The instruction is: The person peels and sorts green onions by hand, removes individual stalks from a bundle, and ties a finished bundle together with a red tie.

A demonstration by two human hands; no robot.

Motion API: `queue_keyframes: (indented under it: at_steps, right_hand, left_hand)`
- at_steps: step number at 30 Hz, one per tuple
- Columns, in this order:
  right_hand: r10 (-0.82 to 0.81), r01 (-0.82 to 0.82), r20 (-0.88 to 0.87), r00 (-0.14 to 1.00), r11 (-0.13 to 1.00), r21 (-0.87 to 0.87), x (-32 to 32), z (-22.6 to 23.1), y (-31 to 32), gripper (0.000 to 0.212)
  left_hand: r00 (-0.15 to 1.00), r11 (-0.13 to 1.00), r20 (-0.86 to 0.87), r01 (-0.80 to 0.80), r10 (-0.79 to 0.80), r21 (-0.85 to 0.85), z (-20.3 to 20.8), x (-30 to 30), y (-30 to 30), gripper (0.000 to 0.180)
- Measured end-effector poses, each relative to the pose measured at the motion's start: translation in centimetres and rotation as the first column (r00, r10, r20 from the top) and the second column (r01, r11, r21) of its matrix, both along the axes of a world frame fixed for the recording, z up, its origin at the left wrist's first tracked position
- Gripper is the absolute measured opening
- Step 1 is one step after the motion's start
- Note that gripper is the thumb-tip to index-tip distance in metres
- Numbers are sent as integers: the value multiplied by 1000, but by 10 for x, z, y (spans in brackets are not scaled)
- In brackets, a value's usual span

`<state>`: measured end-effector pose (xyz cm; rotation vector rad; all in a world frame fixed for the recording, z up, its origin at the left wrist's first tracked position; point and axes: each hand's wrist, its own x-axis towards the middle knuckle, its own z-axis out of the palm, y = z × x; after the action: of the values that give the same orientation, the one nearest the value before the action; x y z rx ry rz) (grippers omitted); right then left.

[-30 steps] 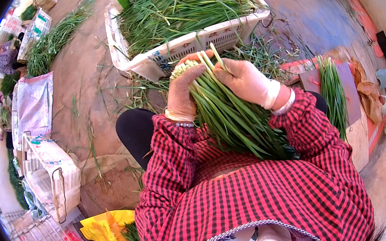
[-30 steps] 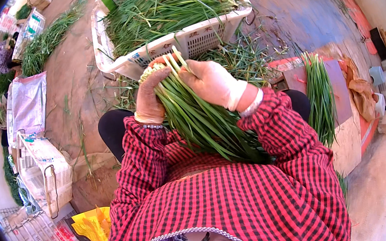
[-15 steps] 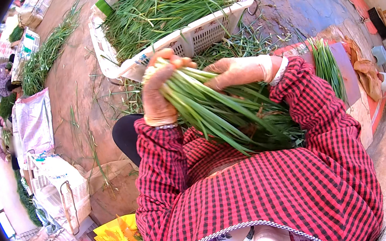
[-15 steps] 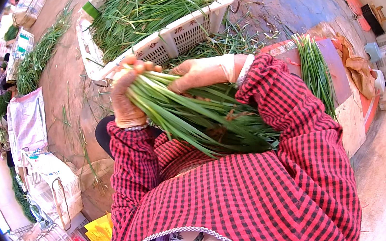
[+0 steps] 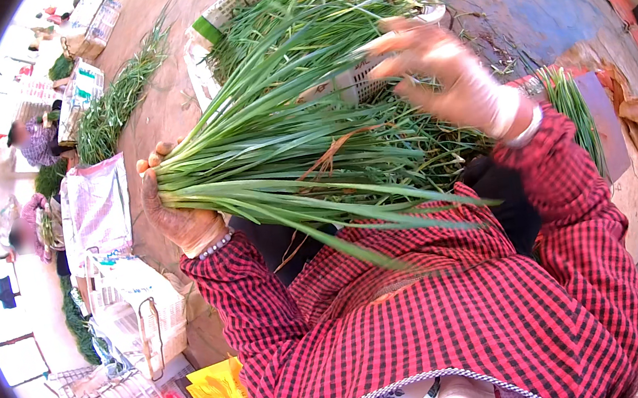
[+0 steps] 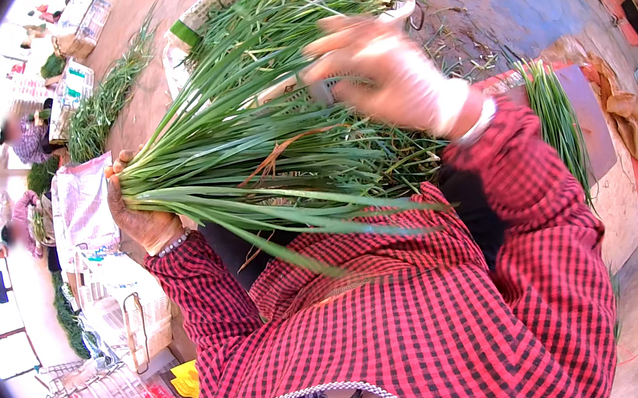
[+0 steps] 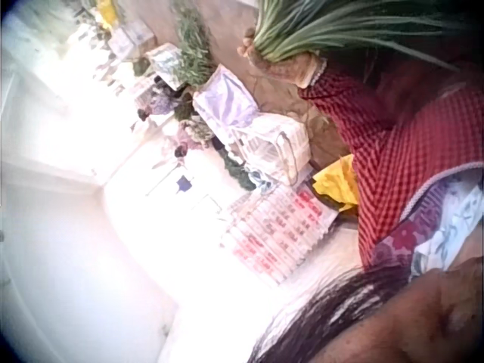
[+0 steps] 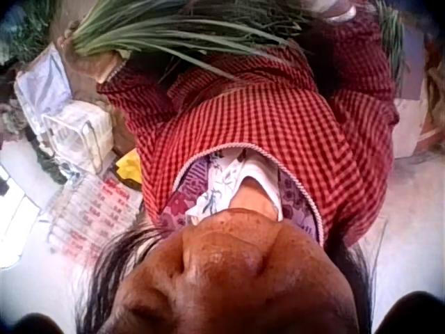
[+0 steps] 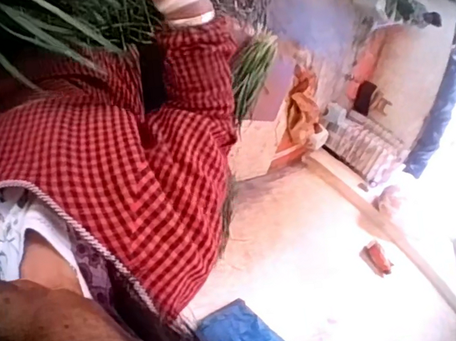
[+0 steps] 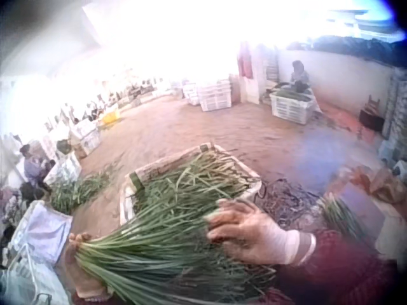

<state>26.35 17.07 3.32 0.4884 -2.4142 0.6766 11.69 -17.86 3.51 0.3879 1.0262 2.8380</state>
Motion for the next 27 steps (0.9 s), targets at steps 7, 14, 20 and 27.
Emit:
queue_keyframes:
  at_steps: [7, 14, 20, 27]
  right_hand:
    - [95, -96, 17, 995, 972, 215, -16, -42, -97, 19]
    - [54, -172, 675, 736, 979, 110, 82, -152, 1, 23]
    - [-295, 206, 715, 634, 956, 211, 73, -110, 45, 29]
    - [153, -150, -10, 988, 978, 142, -14, -7, -87, 40]
  left_hand:
    - [999, 999, 20, -41, 41, -28, -1, -19, -6, 16]
    - [935, 930, 10, -352, 355, -106, -5, -46, -98, 23]
    - [882, 885, 90, -454, 463, -103, -3, -54, -112, 26]
    - [881, 879, 130, -423, 456, -220, -20, -54, -63, 23]
